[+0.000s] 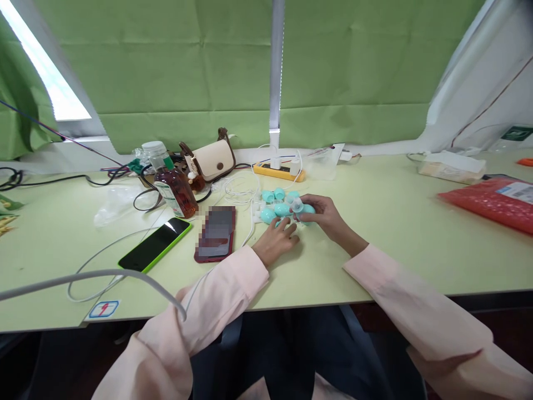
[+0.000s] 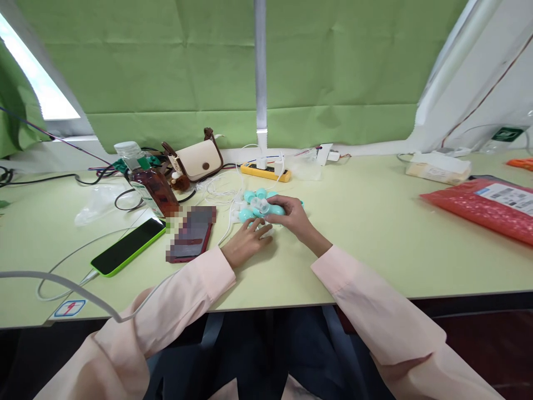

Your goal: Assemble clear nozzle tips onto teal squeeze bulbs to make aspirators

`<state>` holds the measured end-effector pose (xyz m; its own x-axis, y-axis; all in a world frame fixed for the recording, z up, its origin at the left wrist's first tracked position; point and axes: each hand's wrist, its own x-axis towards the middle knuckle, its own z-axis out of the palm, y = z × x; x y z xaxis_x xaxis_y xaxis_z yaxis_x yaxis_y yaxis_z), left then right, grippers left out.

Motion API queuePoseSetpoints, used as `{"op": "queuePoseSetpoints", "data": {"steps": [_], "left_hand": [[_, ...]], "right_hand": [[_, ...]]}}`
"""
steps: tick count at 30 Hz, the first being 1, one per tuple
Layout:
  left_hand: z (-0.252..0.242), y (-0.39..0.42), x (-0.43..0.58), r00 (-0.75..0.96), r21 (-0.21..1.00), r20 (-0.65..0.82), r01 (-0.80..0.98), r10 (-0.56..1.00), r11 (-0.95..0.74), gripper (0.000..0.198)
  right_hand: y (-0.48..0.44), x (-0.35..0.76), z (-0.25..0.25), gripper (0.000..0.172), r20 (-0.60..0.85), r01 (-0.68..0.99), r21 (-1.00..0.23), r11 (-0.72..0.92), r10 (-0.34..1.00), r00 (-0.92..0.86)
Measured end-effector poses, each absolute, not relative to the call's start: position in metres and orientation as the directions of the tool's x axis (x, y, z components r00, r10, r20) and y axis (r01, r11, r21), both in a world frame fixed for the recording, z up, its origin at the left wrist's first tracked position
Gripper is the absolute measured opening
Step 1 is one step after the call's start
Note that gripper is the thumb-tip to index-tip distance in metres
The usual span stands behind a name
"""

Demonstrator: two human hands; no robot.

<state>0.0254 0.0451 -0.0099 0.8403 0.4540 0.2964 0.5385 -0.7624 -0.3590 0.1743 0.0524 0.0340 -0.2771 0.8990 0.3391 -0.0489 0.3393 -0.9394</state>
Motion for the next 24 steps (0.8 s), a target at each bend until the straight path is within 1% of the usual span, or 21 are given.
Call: {"op": "queuePoseSetpoints", "data": {"steps": [3,9,15,19,21,24], "left_hand": [[-0.009,0.044,0.025,0.816,-0.337,0.307,0.575,0.491,-0.745,0.021],[-0.012,0.044,0.026,0.758,-0.276,0.342,0.646,0.555,-0.712,0.017],[-0.015,0.047,0.025,0.785,-0.249,0.332,0.608,0.523,-0.754,0.016],[-0.016,0.046,0.025,0.790,-0.242,0.333,0.599,0.515,-0.763,0.019],[-0.016,0.045,0.026,0.785,-0.236,0.341,0.604,0.517,-0.761,0.018],[-0.016,0.046,0.026,0.779,-0.222,0.353,0.608,0.519,-0.762,0.015]], "right_hand": [[0.051,0.173,0.034,0.023,0.327,-0.031,-0.942,0.333,0.896,-0.301],[0.051,0.173,0.034,0.022,0.293,0.001,-0.950,0.314,0.889,-0.352],[0.051,0.174,0.030,0.021,0.281,0.009,-0.951,0.310,0.874,-0.397],[0.052,0.174,0.027,0.022,0.290,0.005,-0.948,0.318,0.868,-0.402],[0.053,0.175,0.025,0.023,0.311,0.002,-0.940,0.341,0.859,-0.407],[0.055,0.177,0.022,0.024,0.374,0.035,-0.902,0.430,0.821,-0.431]]}}
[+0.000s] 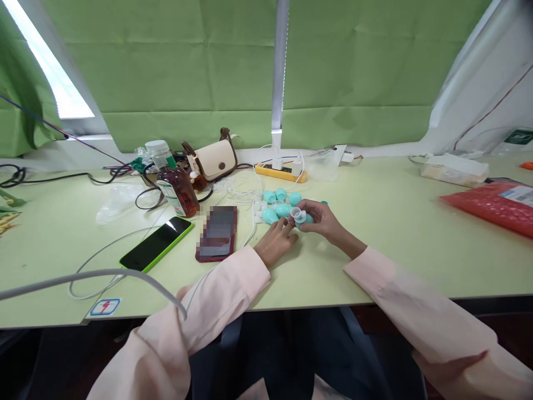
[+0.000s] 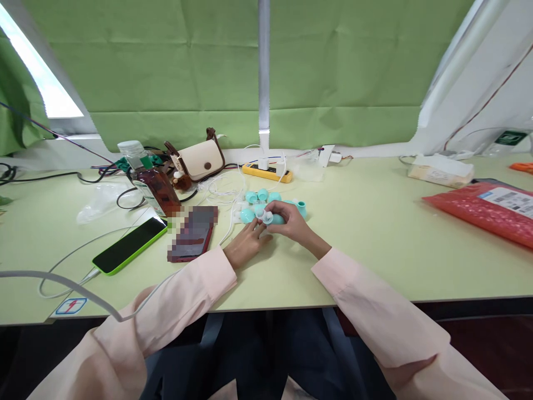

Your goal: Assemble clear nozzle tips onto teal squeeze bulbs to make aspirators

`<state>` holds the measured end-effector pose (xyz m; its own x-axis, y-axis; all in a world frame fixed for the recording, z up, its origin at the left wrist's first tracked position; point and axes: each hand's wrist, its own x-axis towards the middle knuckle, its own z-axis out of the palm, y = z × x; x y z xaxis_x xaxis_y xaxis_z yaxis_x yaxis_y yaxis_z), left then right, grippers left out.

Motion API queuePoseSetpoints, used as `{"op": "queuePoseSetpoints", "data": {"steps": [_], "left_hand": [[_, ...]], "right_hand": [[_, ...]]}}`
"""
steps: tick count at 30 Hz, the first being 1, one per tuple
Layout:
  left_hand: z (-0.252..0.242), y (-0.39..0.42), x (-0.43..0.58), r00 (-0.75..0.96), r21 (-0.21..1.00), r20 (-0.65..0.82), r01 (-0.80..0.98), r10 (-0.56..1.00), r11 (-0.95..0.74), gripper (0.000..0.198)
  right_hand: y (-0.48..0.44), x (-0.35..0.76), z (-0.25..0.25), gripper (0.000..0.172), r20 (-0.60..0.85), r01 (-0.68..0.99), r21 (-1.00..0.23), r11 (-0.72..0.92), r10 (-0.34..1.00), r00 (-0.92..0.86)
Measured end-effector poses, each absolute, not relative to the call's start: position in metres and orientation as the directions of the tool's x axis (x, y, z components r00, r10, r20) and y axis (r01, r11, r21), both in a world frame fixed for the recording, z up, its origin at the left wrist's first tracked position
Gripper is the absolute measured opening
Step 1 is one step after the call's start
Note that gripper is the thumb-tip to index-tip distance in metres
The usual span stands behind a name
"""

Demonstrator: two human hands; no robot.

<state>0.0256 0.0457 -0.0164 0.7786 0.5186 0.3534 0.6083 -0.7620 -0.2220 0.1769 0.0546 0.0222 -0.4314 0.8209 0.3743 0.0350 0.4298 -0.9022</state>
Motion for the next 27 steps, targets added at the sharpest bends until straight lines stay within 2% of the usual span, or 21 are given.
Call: {"op": "queuePoseSetpoints", "data": {"steps": [7,13,21,27], "left_hand": [[-0.025,0.058,0.020,0.765,-0.163,0.396,0.604,0.508,-0.780,0.022],[-0.026,0.062,0.017,0.677,-0.058,0.478,0.659,0.559,-0.750,0.016],[-0.022,0.059,0.016,0.565,0.156,0.592,0.619,0.575,-0.770,0.015],[-0.016,0.060,0.013,0.377,0.396,0.685,0.525,0.623,-0.753,0.012]], "right_hand": [[0.054,0.178,0.023,0.023,0.425,0.054,-0.830,0.556,0.692,-0.584],[0.052,0.178,0.024,0.021,0.425,0.014,-0.835,0.550,0.662,-0.618],[0.053,0.181,0.027,0.022,0.471,0.005,-0.822,0.569,0.685,-0.556],[0.054,0.182,0.025,0.024,0.490,-0.005,-0.819,0.573,0.696,-0.526]]}}
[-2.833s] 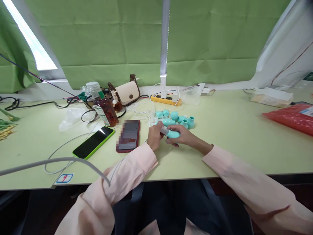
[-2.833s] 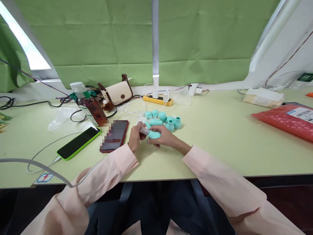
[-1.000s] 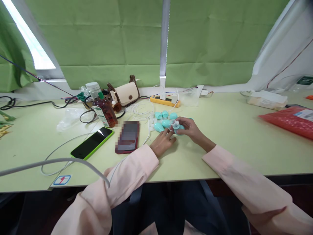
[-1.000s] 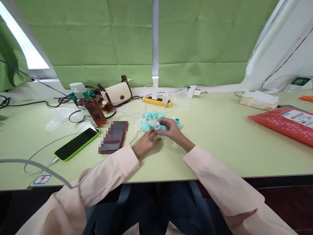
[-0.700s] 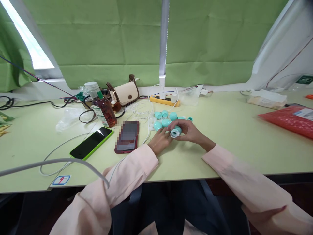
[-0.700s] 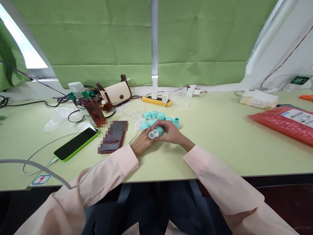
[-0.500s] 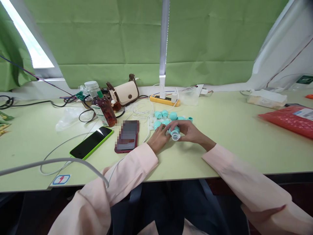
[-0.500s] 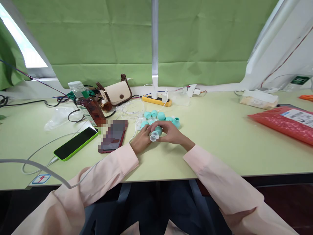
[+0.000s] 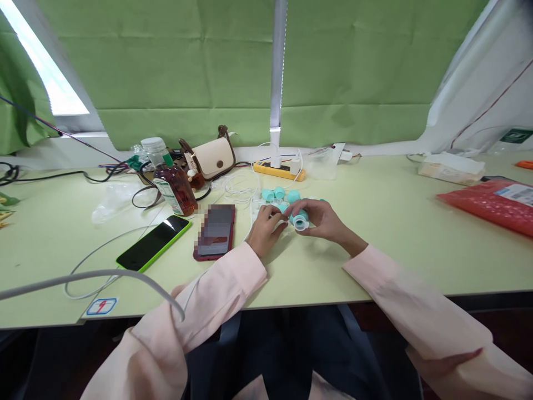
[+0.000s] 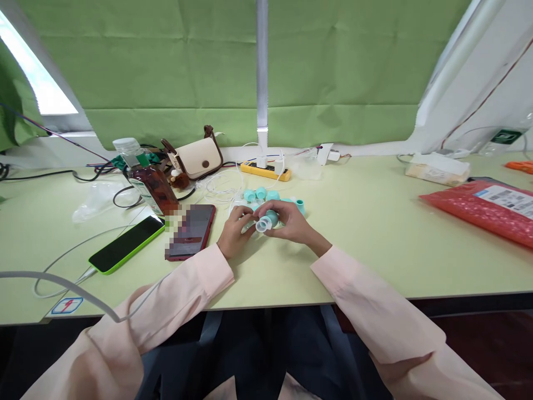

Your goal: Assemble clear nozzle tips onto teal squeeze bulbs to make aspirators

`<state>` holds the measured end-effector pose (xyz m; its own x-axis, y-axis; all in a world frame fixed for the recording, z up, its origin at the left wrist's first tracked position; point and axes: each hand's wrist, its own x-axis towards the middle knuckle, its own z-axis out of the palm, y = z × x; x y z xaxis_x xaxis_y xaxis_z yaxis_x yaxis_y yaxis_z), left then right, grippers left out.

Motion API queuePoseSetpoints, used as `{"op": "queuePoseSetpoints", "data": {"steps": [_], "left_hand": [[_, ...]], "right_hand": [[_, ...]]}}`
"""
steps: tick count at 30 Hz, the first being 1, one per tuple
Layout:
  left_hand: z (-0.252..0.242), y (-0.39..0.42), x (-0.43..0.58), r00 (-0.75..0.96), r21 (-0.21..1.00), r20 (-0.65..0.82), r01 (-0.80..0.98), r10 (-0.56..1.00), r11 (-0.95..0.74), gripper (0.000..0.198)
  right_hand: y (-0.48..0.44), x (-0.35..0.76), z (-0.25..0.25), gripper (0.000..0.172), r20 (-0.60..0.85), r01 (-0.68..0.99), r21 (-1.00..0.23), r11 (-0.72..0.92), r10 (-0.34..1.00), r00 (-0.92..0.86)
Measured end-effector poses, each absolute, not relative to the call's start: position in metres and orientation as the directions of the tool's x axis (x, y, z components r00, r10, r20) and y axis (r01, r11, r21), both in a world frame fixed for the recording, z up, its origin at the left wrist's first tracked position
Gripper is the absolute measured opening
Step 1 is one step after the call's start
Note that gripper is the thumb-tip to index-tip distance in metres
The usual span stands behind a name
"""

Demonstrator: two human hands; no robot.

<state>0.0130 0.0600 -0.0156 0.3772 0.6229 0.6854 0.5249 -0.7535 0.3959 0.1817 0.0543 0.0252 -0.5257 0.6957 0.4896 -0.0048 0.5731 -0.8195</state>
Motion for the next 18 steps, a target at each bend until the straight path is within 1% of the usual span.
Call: {"op": "queuePoseSetpoints", "data": {"steps": [3,5,7,10,14,18], "left_hand": [[-0.007,0.057,0.010,0.283,0.530,0.689,0.432,0.668,-0.730,0.009],[-0.001,0.055,0.009,0.217,0.626,0.670,0.350,0.710,-0.697,0.008],[0.004,0.053,0.007,0.131,0.724,0.630,0.256,0.765,-0.640,0.011],[0.010,0.055,0.004,0.039,0.842,0.531,0.086,0.847,-0.532,0.018],[0.012,0.059,0.000,0.050,0.919,0.382,-0.125,0.923,-0.373,0.022],[0.013,0.059,0.000,0.101,0.937,0.281,-0.243,0.954,-0.250,0.020]], "right_hand": [[0.053,0.181,0.025,0.023,0.483,0.014,-0.825,0.565,0.718,-0.501],[0.052,0.181,0.025,0.023,0.459,0.054,-0.835,0.548,0.746,-0.482],[0.052,0.180,0.024,0.021,0.410,0.095,-0.856,0.507,0.780,-0.472],[0.051,0.176,0.021,0.015,0.349,0.133,-0.884,0.449,0.821,-0.452],[0.050,0.170,0.014,0.010,0.316,0.166,-0.896,0.411,0.855,-0.412],[0.048,0.167,0.009,0.008,0.294,0.186,-0.902,0.391,0.868,-0.400]]}}
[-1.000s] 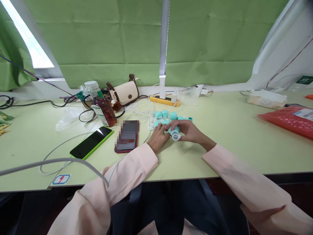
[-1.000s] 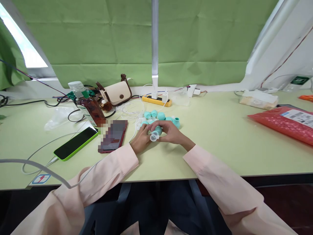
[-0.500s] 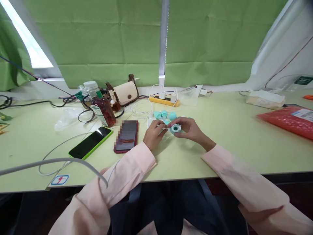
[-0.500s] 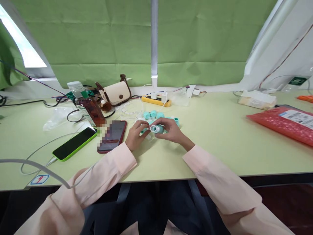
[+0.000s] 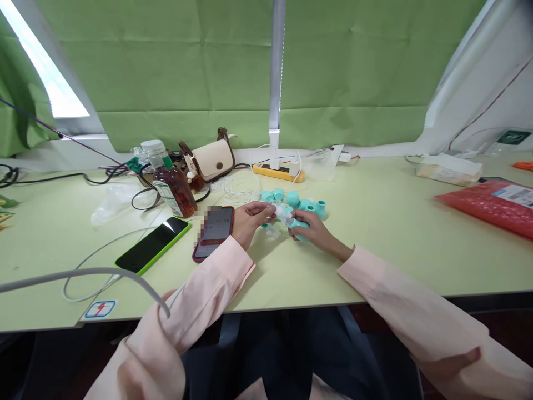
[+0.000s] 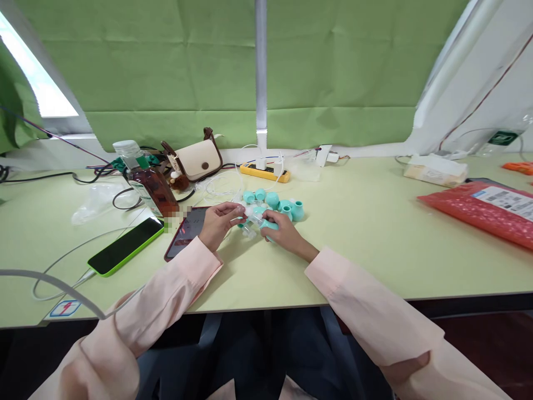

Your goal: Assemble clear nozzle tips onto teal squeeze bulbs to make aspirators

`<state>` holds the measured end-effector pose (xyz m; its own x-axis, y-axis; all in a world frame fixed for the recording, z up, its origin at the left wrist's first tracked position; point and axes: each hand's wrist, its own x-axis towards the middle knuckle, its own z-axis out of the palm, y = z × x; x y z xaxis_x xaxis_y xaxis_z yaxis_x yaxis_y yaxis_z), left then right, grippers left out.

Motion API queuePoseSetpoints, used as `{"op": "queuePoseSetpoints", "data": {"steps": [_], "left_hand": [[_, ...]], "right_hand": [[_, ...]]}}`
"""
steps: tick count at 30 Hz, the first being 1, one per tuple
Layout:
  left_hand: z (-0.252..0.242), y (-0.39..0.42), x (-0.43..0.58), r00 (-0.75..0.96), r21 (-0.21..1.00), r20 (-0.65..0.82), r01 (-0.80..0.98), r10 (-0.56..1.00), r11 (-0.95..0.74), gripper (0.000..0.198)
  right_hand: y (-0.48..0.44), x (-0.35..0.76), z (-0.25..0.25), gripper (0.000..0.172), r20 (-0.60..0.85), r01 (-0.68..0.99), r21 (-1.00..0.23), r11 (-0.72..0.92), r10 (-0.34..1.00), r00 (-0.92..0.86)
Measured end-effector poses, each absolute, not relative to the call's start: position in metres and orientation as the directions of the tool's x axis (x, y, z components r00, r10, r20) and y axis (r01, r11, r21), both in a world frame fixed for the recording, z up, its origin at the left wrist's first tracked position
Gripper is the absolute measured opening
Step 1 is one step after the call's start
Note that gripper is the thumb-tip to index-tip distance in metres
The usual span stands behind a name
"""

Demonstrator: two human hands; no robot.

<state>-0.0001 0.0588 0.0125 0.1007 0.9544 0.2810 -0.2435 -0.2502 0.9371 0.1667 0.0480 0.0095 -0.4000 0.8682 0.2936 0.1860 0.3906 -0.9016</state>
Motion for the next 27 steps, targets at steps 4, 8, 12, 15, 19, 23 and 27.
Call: {"op": "queuePoseSetpoints", "data": {"steps": [4,8,12,15,19,23,27], "left_hand": [[0.0126,0.0577,0.0000,0.117,0.937,0.230,-0.294,0.966,-0.188,0.021],[0.0122,0.0578,-0.0003,0.130,0.939,0.195,-0.311,0.972,-0.147,0.022],[0.0127,0.0573,0.0000,0.170,0.946,0.161,-0.308,0.972,-0.103,0.025],[0.0132,0.0574,0.0003,0.192,0.949,0.149,-0.302,0.970,-0.086,0.026],[0.0133,0.0587,-0.0011,0.210,0.955,0.145,-0.286,0.967,-0.081,0.026],[0.0142,0.0600,-0.0038,0.254,0.964,0.129,-0.260,0.959,-0.061,0.027],[0.0131,0.0619,-0.0057,0.295,0.970,0.097,-0.243,0.951,-0.023,0.025]], "right_hand": [[0.0472,0.1657,0.0076,0.008,0.290,0.211,-0.898,0.386,0.880,-0.376],[0.0473,0.1652,0.0066,0.012,0.286,0.229,-0.894,0.385,0.884,-0.370],[0.0472,0.1647,0.0065,0.016,0.298,0.237,-0.883,0.406,0.873,-0.386],[0.0473,0.1647,0.0067,0.019,0.305,0.255,-0.867,0.427,0.862,-0.406],[0.0475,0.1654,0.0063,0.023,0.331,0.310,-0.831,0.463,0.858,-0.394],[0.0464,0.1665,0.0060,0.022,0.391,0.392,-0.759,0.520,0.846,-0.364],[0.0456,0.1670,0.0059,0.019,0.464,0.483,-0.662,0.573,0.820,-0.336]]}}
